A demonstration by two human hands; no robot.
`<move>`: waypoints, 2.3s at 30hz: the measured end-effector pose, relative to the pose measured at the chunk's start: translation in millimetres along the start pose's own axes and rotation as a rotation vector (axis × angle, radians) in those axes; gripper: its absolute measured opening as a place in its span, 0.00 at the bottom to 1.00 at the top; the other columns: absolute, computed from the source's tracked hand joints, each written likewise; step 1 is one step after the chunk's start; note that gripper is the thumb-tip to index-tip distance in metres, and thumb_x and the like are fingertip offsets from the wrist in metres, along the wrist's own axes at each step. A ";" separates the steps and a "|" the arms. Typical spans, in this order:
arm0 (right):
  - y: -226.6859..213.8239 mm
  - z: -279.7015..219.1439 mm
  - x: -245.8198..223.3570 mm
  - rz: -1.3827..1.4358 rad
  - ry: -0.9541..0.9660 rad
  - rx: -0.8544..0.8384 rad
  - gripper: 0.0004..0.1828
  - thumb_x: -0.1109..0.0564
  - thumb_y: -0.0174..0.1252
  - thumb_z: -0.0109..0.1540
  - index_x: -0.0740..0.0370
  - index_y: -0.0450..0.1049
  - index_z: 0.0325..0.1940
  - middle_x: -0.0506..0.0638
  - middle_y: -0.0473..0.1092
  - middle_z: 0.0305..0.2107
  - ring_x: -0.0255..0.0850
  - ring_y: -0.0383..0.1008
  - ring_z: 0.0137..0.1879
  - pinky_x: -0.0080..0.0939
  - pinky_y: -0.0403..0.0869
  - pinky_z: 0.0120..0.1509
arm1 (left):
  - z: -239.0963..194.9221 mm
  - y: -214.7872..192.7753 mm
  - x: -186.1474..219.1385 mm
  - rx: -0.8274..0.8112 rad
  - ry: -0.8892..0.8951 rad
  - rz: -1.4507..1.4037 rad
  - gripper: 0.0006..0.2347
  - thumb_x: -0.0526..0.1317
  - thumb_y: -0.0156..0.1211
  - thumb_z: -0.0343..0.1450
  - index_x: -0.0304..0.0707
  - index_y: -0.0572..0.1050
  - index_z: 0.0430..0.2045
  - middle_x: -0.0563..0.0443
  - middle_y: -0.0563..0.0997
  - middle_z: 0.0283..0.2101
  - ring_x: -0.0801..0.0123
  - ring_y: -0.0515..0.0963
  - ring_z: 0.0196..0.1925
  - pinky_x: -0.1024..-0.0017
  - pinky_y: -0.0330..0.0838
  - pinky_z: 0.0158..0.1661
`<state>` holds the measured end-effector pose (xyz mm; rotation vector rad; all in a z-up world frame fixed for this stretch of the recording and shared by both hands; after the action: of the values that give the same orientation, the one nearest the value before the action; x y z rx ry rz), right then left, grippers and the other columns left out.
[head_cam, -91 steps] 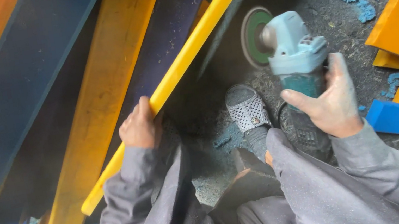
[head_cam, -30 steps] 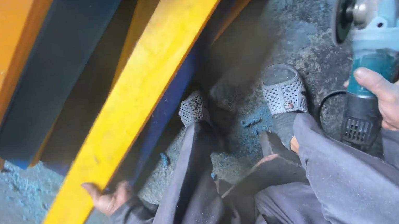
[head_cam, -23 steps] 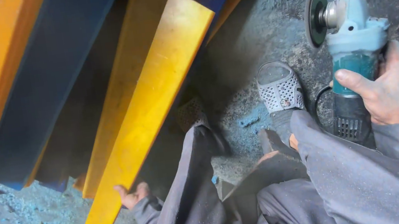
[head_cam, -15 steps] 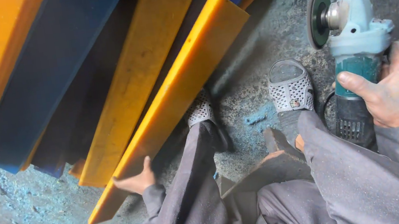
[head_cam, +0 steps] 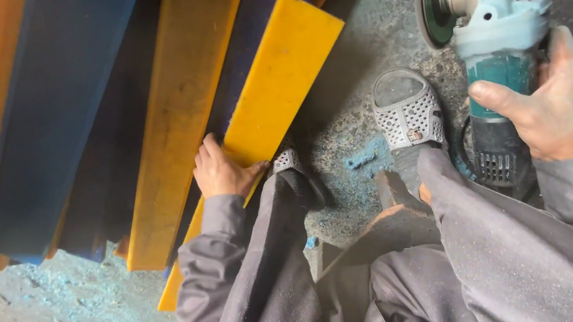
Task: The person uses an angle grinder to smooth and trim the edges of colored plastic bars.
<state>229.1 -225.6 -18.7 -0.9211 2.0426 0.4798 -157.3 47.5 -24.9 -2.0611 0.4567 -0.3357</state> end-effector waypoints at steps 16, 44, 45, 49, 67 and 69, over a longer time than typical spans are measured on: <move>7.7 44.6 -34.9 -0.230 0.052 -0.338 0.48 0.46 0.70 0.53 0.70 0.59 0.71 0.62 0.70 0.49 0.46 0.74 0.53 0.45 0.73 0.58 | -60.8 -41.3 26.7 -0.185 0.136 -0.258 0.13 0.37 0.71 0.61 0.36 0.77 0.37 0.39 0.79 0.35 0.42 0.80 0.38 0.57 0.75 0.37; 32.5 92.5 -39.0 -0.869 -0.168 -0.447 0.52 0.33 0.73 0.47 0.71 0.68 0.62 0.68 0.75 0.43 0.58 0.80 0.48 0.54 0.75 0.54 | -83.3 -70.2 14.7 -0.171 0.067 -0.269 0.14 0.35 0.70 0.61 0.33 0.78 0.39 0.40 0.80 0.37 0.47 0.83 0.39 0.63 0.77 0.38; 36.4 89.7 -50.4 -0.869 -0.167 -0.442 0.52 0.33 0.73 0.47 0.71 0.68 0.62 0.68 0.75 0.43 0.58 0.80 0.48 0.54 0.75 0.54 | -84.7 -69.8 15.8 -0.172 0.072 -0.268 0.14 0.35 0.70 0.61 0.33 0.78 0.39 0.40 0.80 0.37 0.47 0.83 0.39 0.63 0.77 0.38; 57.7 76.1 -73.5 -0.847 0.005 -0.571 0.53 0.31 0.76 0.46 0.64 0.65 0.63 0.62 0.76 0.38 0.51 0.81 0.42 0.50 0.79 0.49 | -83.1 -68.7 20.6 -0.162 0.079 -0.258 0.15 0.37 0.73 0.60 0.34 0.78 0.38 0.41 0.80 0.36 0.47 0.83 0.38 0.63 0.77 0.38; 67.2 75.6 -74.4 -0.854 -0.007 -0.613 0.53 0.29 0.73 0.45 0.67 0.65 0.60 0.66 0.77 0.32 0.56 0.82 0.37 0.53 0.79 0.44 | -88.1 -70.6 23.0 -0.131 0.078 -0.260 0.16 0.38 0.74 0.60 0.34 0.78 0.38 0.41 0.80 0.35 0.47 0.83 0.37 0.63 0.76 0.36; 72.0 73.8 -83.7 -0.804 -0.046 -0.633 0.54 0.29 0.73 0.45 0.68 0.64 0.60 0.66 0.77 0.32 0.56 0.82 0.37 0.53 0.79 0.44 | -86.4 -68.5 20.3 -0.139 0.099 -0.263 0.16 0.38 0.74 0.60 0.34 0.78 0.38 0.41 0.80 0.35 0.48 0.83 0.37 0.63 0.76 0.36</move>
<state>246.8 -96.4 6.3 -1.9584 1.3018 0.6804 -162.2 4.5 78.5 -2.2518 0.2732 -0.5788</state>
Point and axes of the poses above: each hand's wrist, its own z-axis towards the middle knuckle, its own y-axis out of the palm, x = y × z, the point moved 10 cm from there along z, towards the middle knuckle
